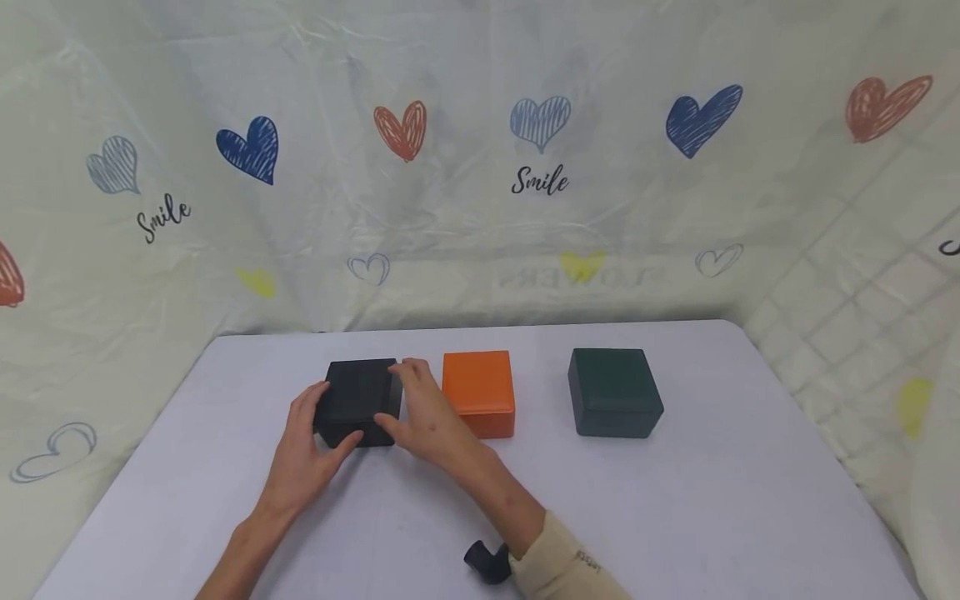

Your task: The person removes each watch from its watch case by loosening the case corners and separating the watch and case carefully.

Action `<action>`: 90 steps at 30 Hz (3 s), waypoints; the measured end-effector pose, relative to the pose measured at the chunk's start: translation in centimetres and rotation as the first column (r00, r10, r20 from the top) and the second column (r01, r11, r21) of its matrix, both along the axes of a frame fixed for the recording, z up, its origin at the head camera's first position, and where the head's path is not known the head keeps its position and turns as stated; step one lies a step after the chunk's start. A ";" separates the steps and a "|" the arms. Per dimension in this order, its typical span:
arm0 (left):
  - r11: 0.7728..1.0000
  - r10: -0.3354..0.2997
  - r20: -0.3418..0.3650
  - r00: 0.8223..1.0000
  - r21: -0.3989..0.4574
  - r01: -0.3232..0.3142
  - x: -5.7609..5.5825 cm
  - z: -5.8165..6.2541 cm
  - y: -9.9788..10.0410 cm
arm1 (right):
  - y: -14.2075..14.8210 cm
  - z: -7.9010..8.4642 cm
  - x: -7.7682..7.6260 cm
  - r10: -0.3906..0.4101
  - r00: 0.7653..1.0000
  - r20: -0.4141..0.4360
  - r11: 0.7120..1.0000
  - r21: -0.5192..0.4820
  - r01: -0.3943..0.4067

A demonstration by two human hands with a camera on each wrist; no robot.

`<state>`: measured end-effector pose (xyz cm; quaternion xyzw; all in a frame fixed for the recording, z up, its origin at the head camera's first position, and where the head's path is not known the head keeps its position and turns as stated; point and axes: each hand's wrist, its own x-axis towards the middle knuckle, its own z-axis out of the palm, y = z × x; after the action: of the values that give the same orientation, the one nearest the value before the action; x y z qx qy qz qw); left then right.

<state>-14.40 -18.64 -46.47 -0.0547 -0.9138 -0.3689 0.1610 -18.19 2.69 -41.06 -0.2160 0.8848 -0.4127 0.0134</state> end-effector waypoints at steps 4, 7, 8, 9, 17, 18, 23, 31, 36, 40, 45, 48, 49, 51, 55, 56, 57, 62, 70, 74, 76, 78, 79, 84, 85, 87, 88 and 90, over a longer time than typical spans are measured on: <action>1.000 -0.004 -0.005 1.000 0.002 0.004 0.0 -0.2 -0.2 | -0.3 0.0 0.0 -0.006 0.999 0.031 1.000 0.001 0.006; 1.000 -0.007 -0.004 1.000 0.004 0.007 -0.1 -0.3 -0.3 | -0.6 0.0 -0.1 -0.012 0.998 0.056 1.000 0.009 0.012; 1.000 -0.008 0.002 1.000 0.008 0.008 -0.1 -0.3 -0.4 | -0.7 0.0 -0.1 -0.015 0.998 0.063 1.000 0.012 0.014; 1.000 -0.010 0.006 1.000 0.011 0.010 -0.1 -0.3 -0.4 | -0.8 -0.1 -0.1 -0.017 0.997 0.069 1.000 0.015 0.016; 0.996 -0.021 0.091 0.996 0.085 0.013 -0.2 -0.1 -0.7 | -1.4 -0.5 -0.3 -0.024 0.997 0.079 1.000 0.000 0.024; 0.995 -0.026 0.098 0.995 0.096 0.017 -0.2 -0.1 -0.7 | -1.4 -0.5 -0.4 -0.024 0.997 0.079 1.000 -0.002 0.024; 0.989 -0.048 0.107 0.993 0.147 0.032 -0.4 -0.3 -1.0 | -1.7 -1.0 -0.5 -0.023 0.997 0.078 1.000 -0.006 0.023; 0.985 -0.062 0.130 0.990 0.170 0.039 -0.7 -0.4 -1.7 | -1.9 -1.6 -0.9 -0.002 0.997 0.077 0.998 -0.055 0.006; 0.981 -0.081 0.162 0.983 0.187 0.050 -1.0 -0.5 -2.0 | -2.0 -2.0 -1.2 0.019 0.996 0.090 0.994 -0.107 -0.010; 0.977 -0.102 0.166 0.981 0.204 0.067 -1.0 -0.7 -2.2 | -1.8 -2.4 -1.4 0.039 0.995 0.090 0.988 -0.149 -0.025; 0.974 -0.119 0.149 0.982 0.210 0.087 -1.1 -0.7 -2.5 | -1.8 -2.8 -1.6 0.055 0.994 0.099 0.981 -0.189 -0.035; 0.972 -0.129 0.144 0.981 0.217 0.096 -1.0 -0.8 -2.7 | -1.8 -3.0 -1.8 0.065 0.992 0.111 0.977 -0.211 -0.040; 0.971 -0.133 0.142 0.981 0.218 0.099 -1.1 -0.8 -2.8 | -1.9 -3.1 -1.8 0.068 0.991 0.114 0.975 -0.219 -0.042; 0.969 -0.140 0.138 0.980 0.223 0.107 -1.1 -0.8 -2.9 | -1.9 -3.2 -1.9 0.075 0.990 0.118 0.970 -0.238 -0.045; 0.965 -0.152 0.142 0.978 0.236 0.116 -1.2 -1.0 -3.1 | -1.9 -3.4 -2.1 0.099 0.986 0.133 0.954 -0.294 -0.056; 0.963 -0.155 0.143 0.977 0.242 0.118 -1.2 -1.0 -3.2 | -1.9 -3.5 -2.1 0.104 0.985 0.136 0.950 -0.306 -0.058; 0.962 -0.158 0.145 0.977 0.246 0.119 -1.2 -1.0 -3.2 | -1.9 -3.6 -2.1 0.108 0.985 0.138 0.947 -0.317 -0.059; 0.955 -0.169 0.150 0.974 0.268 0.125 -1.2 -1.0 -3.3 | -1.9 -4.0 -2.2 0.098 0.984 0.146 0.940 -0.337 -0.043; 0.941 -0.169 0.146 0.975 0.318 0.115 -1.2 -0.8 -3.3 | -2.1 -4.1 -2.2 0.048 0.985 0.165 0.942 -0.334 0.010; 0.937 -0.156 0.151 0.976 0.334 0.098 -1.2 -0.7 -3.3 | -2.2 -4.2 -2.2 0.030 0.985 0.171 0.937 -0.347 0.032; 0.934 -0.151 0.158 0.976 0.347 0.089 -1.2 -0.7 -3.3 | -2.3 -4.3 -2.2 0.025 0.984 0.176 0.934 -0.354 0.040; 0.931 -0.146 0.165 0.975 0.357 0.079 -1.2 -0.8 -3.3 | -2.4 -4.3 -2.1 0.024 0.984 0.178 0.930 -0.364 0.043; 0.929 -0.144 0.169 0.975 0.362 0.074 -1.2 -0.8 -3.4 | -2.4 -4.4 -2.1 0.024 0.983 0.180 0.929 -0.368 0.045; 0.924 -0.137 0.176 0.975 0.378 0.062 -1.2 -0.8 -3.4 | -2.5 -4.5 -2.0 0.022 0.982 0.187 0.924 -0.379 0.051; 0.922 -0.136 0.177 0.975 0.382 0.060 -1.2 -0.8 -3.4 | -2.5 -4.6 -2.1 0.022 0.982 0.186 0.924 -0.378 0.051; 0.920 -0.132 0.179 0.975 0.389 0.053 -1.2 -0.8 -3.4 | -2.6 -4.5 -2.1 0.021 0.983 0.182 0.926 -0.375 0.050; 0.918 -0.130 0.183 0.974 0.395 0.048 -1.2 -0.8 -3.4 | -2.6 -4.5 -2.1 0.020 0.983 0.180 0.926 -0.373 0.050; 0.914 -0.129 0.187 0.974 0.404 0.043 -1.2 -0.8 -3.4 | -2.6 -4.5 -2.1 0.019 0.984 0.178 0.926 -0.375 0.050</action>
<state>-15.61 -22.07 -47.27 -0.0219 -0.8284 -0.5571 0.0550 -20.33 0.07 -45.58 -0.1699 0.7857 -0.5929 0.0473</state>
